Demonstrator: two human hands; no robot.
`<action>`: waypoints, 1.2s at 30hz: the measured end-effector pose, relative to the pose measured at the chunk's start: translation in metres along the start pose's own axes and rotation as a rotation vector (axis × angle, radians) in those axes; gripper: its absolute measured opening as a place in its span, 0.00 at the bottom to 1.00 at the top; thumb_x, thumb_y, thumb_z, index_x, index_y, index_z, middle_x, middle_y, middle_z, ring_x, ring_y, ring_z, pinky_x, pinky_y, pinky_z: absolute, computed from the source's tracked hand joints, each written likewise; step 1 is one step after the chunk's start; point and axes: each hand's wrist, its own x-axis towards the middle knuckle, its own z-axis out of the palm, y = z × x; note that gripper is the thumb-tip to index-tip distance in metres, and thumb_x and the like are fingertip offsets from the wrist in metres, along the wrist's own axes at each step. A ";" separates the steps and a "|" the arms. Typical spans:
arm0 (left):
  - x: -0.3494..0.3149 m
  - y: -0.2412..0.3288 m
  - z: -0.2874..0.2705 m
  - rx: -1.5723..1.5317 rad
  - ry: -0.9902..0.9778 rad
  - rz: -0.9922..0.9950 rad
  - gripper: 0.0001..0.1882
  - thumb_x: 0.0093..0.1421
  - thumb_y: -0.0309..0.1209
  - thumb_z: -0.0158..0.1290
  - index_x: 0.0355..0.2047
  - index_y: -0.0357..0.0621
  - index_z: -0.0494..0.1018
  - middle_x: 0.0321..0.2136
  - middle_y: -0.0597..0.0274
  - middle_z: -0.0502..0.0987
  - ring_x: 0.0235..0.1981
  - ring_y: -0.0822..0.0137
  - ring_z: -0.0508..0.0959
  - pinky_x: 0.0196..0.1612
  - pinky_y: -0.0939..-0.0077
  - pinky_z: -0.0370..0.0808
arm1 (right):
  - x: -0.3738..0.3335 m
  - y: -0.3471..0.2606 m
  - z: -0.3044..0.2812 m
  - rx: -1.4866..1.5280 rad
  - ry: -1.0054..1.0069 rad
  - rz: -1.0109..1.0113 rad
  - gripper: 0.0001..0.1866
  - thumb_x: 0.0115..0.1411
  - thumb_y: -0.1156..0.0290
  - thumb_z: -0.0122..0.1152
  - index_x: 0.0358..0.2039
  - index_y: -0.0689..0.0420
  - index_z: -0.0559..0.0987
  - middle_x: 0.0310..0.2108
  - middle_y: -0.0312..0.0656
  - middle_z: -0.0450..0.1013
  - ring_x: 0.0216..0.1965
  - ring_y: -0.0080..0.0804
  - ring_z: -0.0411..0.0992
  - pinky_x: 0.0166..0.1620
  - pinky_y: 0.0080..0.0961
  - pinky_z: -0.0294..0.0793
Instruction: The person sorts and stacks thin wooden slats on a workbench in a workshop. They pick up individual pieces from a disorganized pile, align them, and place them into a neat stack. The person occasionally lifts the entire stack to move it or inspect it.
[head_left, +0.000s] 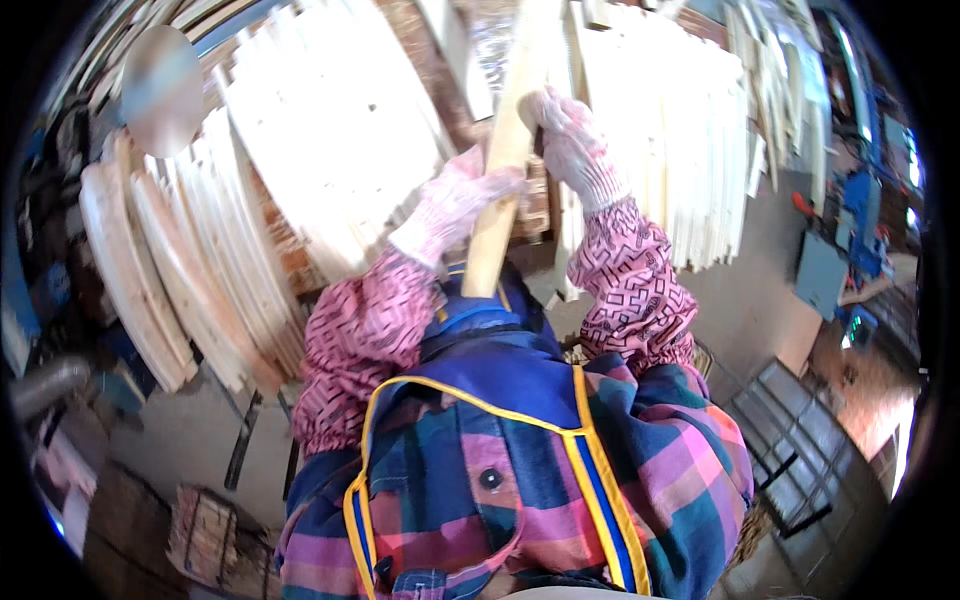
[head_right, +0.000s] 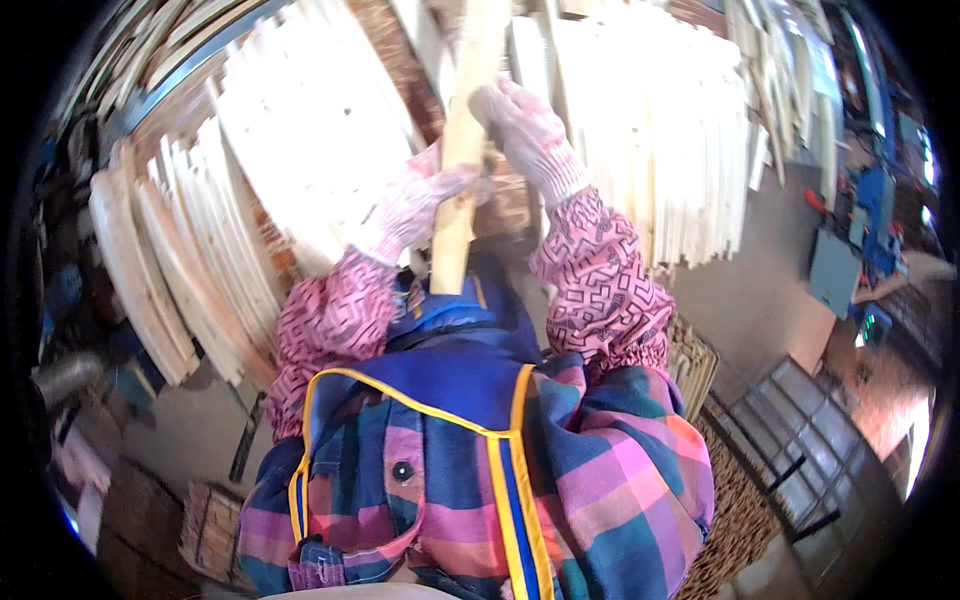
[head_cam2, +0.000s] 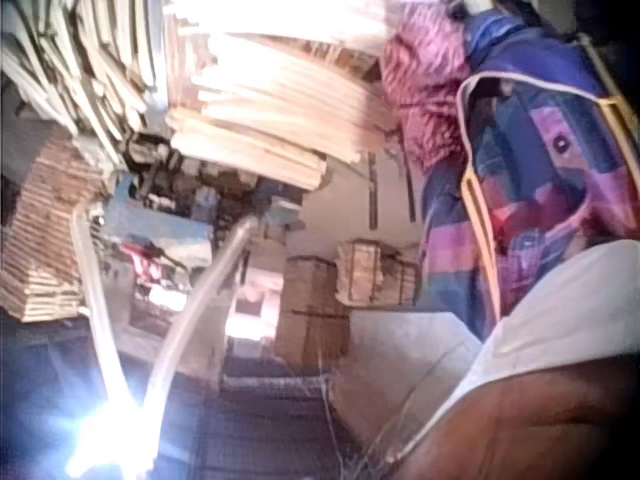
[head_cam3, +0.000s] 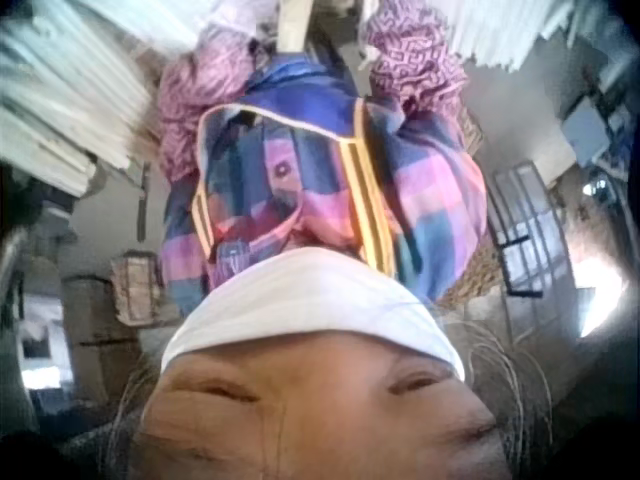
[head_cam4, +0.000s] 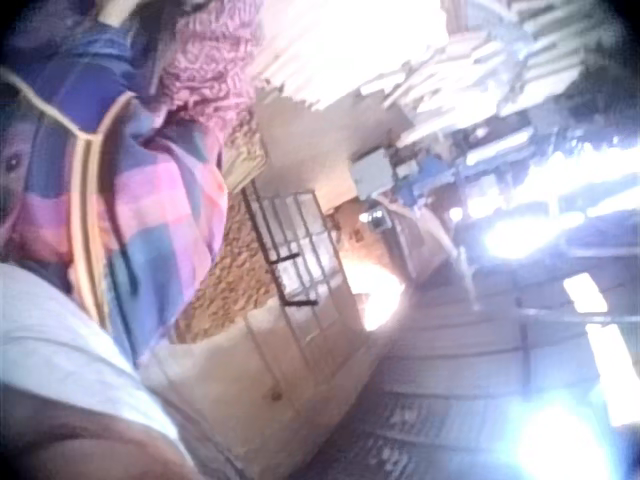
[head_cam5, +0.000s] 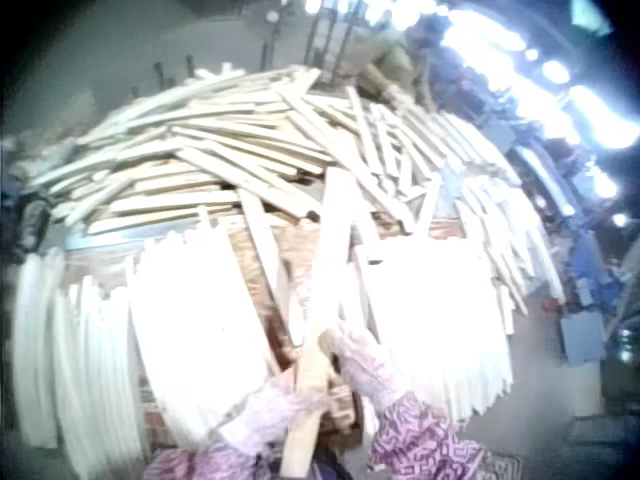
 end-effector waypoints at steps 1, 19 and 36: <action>-0.002 0.004 -0.006 0.020 0.101 -0.080 0.24 0.60 0.30 0.60 0.54 0.33 0.69 0.39 0.57 0.80 0.38 0.67 0.80 0.43 0.76 0.78 | 0.015 -0.002 0.014 -0.470 0.020 -0.201 0.08 0.69 0.76 0.46 0.46 0.60 0.71 0.43 0.39 0.75 0.46 0.35 0.76 0.47 0.28 0.79; -0.139 -0.090 -0.186 0.658 1.138 -0.030 0.39 0.65 0.45 0.53 0.71 0.54 0.48 0.55 0.51 0.74 0.48 0.59 0.78 0.55 0.65 0.73 | 0.091 0.057 0.019 0.194 -0.330 -0.041 0.18 0.66 0.67 0.51 0.51 0.66 0.75 0.38 0.43 0.77 0.37 0.27 0.76 0.42 0.23 0.77; -0.075 -0.059 -0.187 1.110 1.008 -0.196 0.44 0.63 0.57 0.46 0.73 0.62 0.40 0.65 0.44 0.61 0.64 0.41 0.63 0.64 0.55 0.63 | 0.199 0.034 -0.104 -0.885 0.430 0.468 0.33 0.58 0.44 0.59 0.59 0.47 0.69 0.57 0.50 0.70 0.47 0.48 0.76 0.40 0.44 0.79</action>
